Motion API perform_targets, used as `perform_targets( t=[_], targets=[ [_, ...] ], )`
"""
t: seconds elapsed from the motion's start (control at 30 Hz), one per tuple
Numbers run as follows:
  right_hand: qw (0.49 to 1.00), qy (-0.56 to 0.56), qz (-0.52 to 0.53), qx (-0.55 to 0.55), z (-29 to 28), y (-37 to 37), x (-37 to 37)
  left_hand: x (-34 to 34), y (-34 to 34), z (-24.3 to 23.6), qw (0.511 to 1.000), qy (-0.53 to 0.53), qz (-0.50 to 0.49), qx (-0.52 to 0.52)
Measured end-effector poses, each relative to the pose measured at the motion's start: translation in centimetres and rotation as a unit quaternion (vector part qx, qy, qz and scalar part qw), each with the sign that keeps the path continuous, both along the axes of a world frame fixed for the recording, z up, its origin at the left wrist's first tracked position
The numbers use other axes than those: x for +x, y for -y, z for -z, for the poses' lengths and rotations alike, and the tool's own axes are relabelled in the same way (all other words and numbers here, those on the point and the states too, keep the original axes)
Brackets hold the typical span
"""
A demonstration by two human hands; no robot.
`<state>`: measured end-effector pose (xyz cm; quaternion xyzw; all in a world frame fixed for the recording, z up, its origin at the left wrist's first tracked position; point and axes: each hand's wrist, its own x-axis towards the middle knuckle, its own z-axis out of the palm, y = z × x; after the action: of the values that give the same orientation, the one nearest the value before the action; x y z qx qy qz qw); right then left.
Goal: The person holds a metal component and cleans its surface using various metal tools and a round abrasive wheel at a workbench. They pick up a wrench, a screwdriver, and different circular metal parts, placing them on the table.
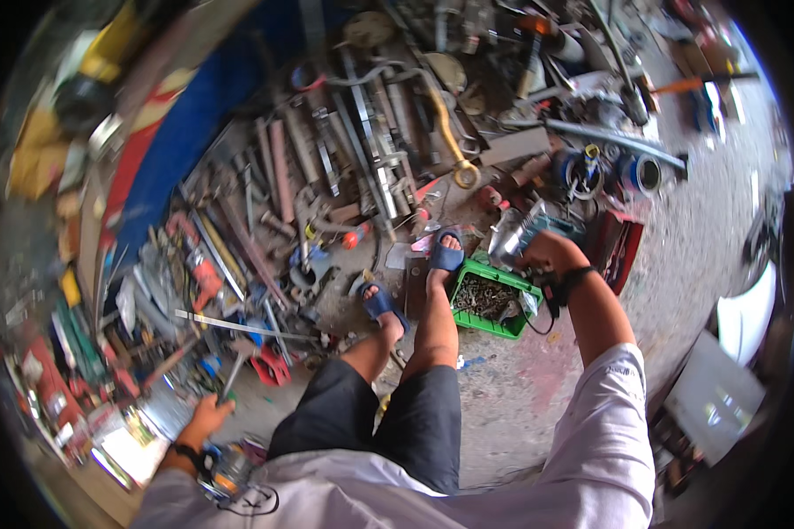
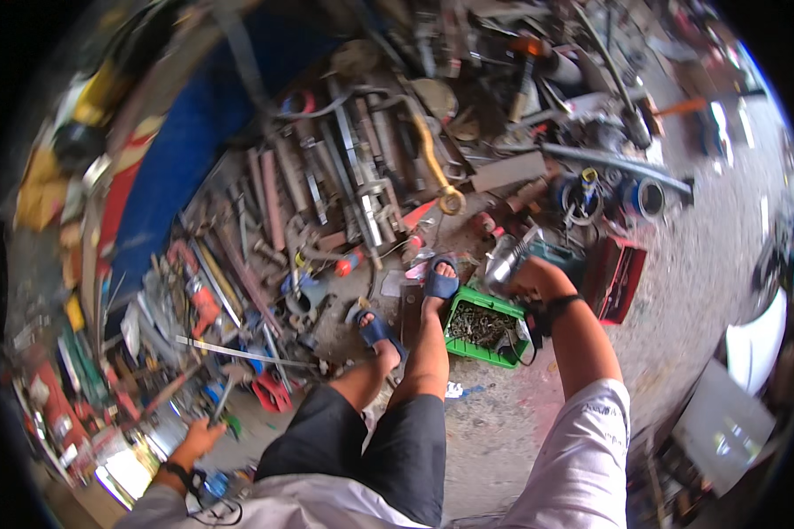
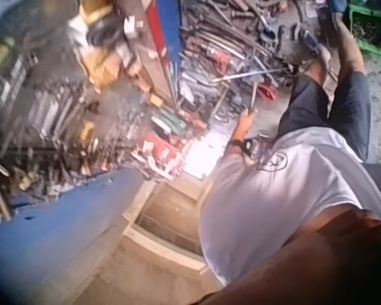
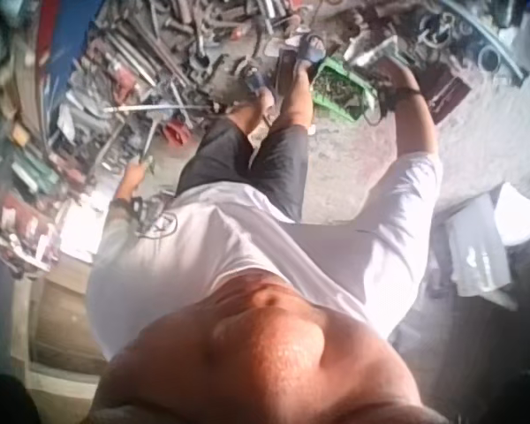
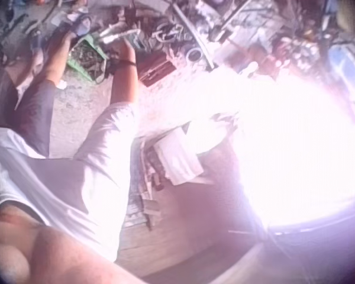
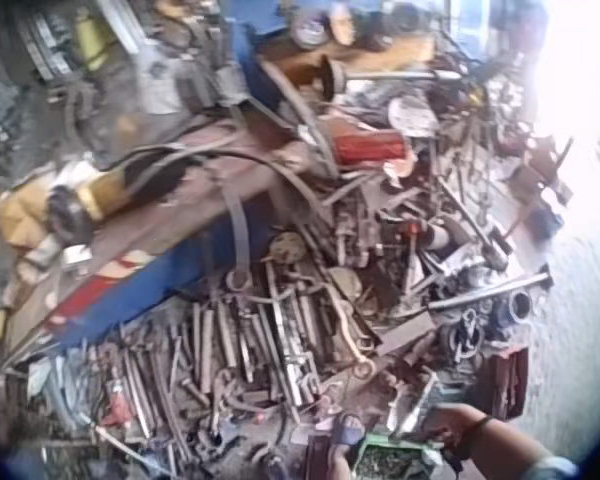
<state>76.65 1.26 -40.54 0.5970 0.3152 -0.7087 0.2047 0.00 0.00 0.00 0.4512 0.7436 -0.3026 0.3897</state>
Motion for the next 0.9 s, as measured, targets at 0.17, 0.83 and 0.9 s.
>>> perform_targets(
  t=[0.17, 0.83, 0.9],
  targets=[
    [0.972, 0.021, -0.010, -0.235, -11.7, 2.0, -5.7, 0.2, 1.3, -5.8, 0.981, -0.047, -0.186, -0.020],
    [0.961, -0.066, 0.228, -0.144, -38.2, 2.5, -43.2, -22.6, 0.9, 11.0, 0.850, 0.320, -0.400, 0.124],
    [0.903, -0.070, 0.364, -0.217, -40.9, 1.5, -48.6, -22.8, -1.1, 12.9, 0.815, 0.329, -0.458, 0.135]
  ],
)
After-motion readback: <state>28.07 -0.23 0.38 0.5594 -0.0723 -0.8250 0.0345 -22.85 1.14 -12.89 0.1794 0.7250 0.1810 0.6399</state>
